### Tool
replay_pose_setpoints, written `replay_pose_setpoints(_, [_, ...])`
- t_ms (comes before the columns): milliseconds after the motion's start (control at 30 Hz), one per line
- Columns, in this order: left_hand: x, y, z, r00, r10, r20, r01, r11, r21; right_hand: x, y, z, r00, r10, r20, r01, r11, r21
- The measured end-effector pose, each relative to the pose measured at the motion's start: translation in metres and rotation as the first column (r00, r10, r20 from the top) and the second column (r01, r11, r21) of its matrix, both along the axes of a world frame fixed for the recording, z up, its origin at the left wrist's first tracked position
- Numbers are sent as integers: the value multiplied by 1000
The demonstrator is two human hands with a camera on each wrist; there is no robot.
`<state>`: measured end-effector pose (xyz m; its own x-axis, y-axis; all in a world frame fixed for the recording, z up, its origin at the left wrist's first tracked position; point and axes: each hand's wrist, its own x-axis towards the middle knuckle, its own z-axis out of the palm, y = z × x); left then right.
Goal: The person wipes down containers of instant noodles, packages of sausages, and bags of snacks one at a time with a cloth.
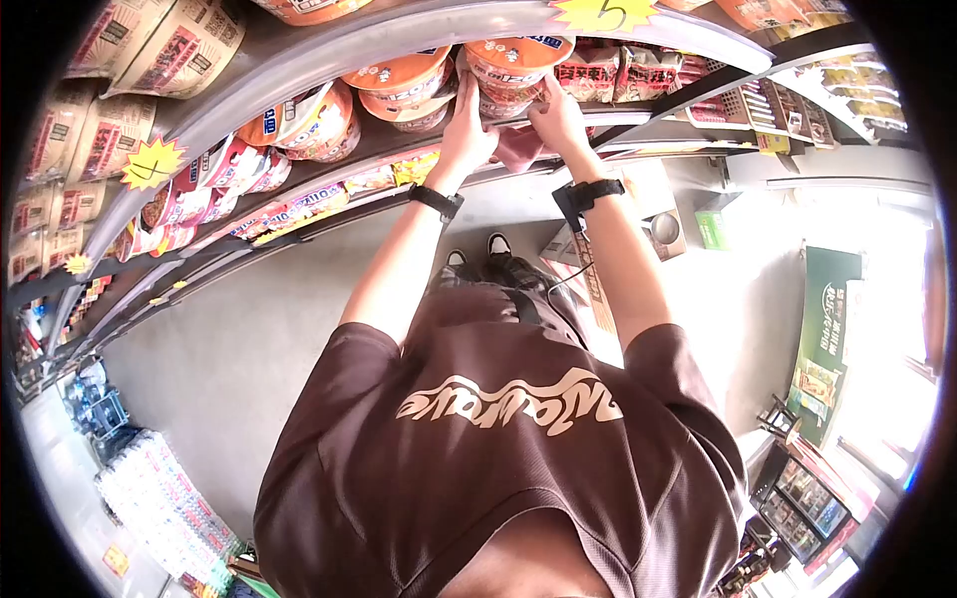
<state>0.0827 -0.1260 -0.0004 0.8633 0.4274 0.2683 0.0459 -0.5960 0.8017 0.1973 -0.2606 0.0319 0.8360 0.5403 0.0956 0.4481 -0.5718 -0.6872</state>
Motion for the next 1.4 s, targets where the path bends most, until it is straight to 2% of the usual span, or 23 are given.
replay_pose_setpoints(167, [-4, 3, 3, 999, -31, 18, 32, 998, -50, 5, 0, -8, 997, 17, 72, -14, 999, -45])
replay_pose_setpoints(233, [-6, 5, 5, 999, -29, 41, 26, 997, 66, -3, 0, 0, 995, 13, 98, -11, 1000, -20])
replay_pose_setpoints(300, [-10, 0, 3, 998, -2, 57, 2, 1000, -2, -5, -2, 3, 1000, 8, 14, -8, 1000, -21])
replay_pose_setpoints(367, [-12, -8, -2, 975, 112, 192, -136, 984, 119, -6, -8, 2, 1000, -9, -1, 9, 997, 71])
replay_pose_setpoints(400, [-14, -14, 10, 952, 138, 275, -182, 973, 143, -1, -13, -14, 994, -45, 95, 32, 991, 131])
replay_pose_setpoints(433, [-14, -19, 13, 951, 136, 278, -182, 973, 145, 3, -19, -21, 995, -70, -67, 83, 972, 218])
replay_pose_setpoints(500, [-16, -32, 18, 988, -9, 156, 19, 998, -61, 11, -33, -32, 985, -146, 90, 119, 960, 255])
replay_pose_setpoints(533, [-13, -41, 27, 992, -59, 108, 66, 996, -59, 20, -39, -35, 979, -168, 111, 137, 959, 250])
replay_pose_setpoints(600, [5, -56, 23, 982, -128, 141, 112, 987, 117, 38, -54, -35, 953, -171, 249, 117, 969, 216])
replay_pose_setpoints(667, [26, -71, 25, 979, -152, 136, 128, 977, 169, 57, -60, -31, 977, -129, 167, 107, 985, 135])
replay_pose_setpoints(700, [35, -78, 30, 989, -150, 20, 144, 974, 176, 67, -63, -30, 992, -99, 80, 95, 994, 50])
replay_pose_setpoints(733, [44, -83, 34, 985, -145, -95, 160, 970, 184, 77, -63, -30, 989, -51, 141, 55, 998, -27])
replay_pose_setpoints(833, [73, -91, 30, 977, -107, -185, 160, 940, 300, 94, -63, -29, 989, 12, 147, 6, 992, -125])
replay_pose_setpoints(900, [91, -91, 25, 957, -93, -274, 171, 945, 278, 106, -65, -30, 994, 33, 100, -27, 998, -61])
replay_pose_setpoints(967, [106, -90, 15, 981, -60, -182, 118, 936, 332, 111, -68, -30, 999, 39, 11, -39, 999, -22])
replay_pose_setpoints(1000, [113, -88, 12, 989, -39, -142, 89, 925, 369, 112, -71, -34, 997, 48, 62, -48, 999, -1])
replay_pose_setpoints(1100, [124, -87, 8, 999, 10, -41, 4, 947, 322, 120, -81, -41, 997, 71, -17, -66, 976, 206])
replay_pose_setpoints(1133, [124, -88, 9, 999, 24, -21, -19, 974, 225, 125, -89, -40, 994, 58, -89, -32, 964, 264])
replay_pose_setpoints(1200, [123, -90, 10, 998, 55, 23, -58, 979, 194, 134, -105, -41, 987, 20, -158, 49, 907, 417])
replay_pose_setpoints(1233, [123, -93, 12, 997, 62, 44, -68, 982, 176, 132, -118, -24, 962, 36, -271, 73, 921, 382])
replay_pose_setpoints(1300, [123, -99, 17, 997, 18, 70, -29, 987, 160, 135, -136, -18, 947, 209, -243, -117, 931, 346])
replay_pose_setpoints(1333, [125, -102, 21, 999, 14, 48, -21, 989, 146, 134, -145, -5, 915, 247, -318, -195, 963, 186])
replay_pose_setpoints(1400, [129, -105, 23, 998, 3, 62, -17, 975, 223, 133, -156, -5, 913, 335, -233, -291, 935, 204])
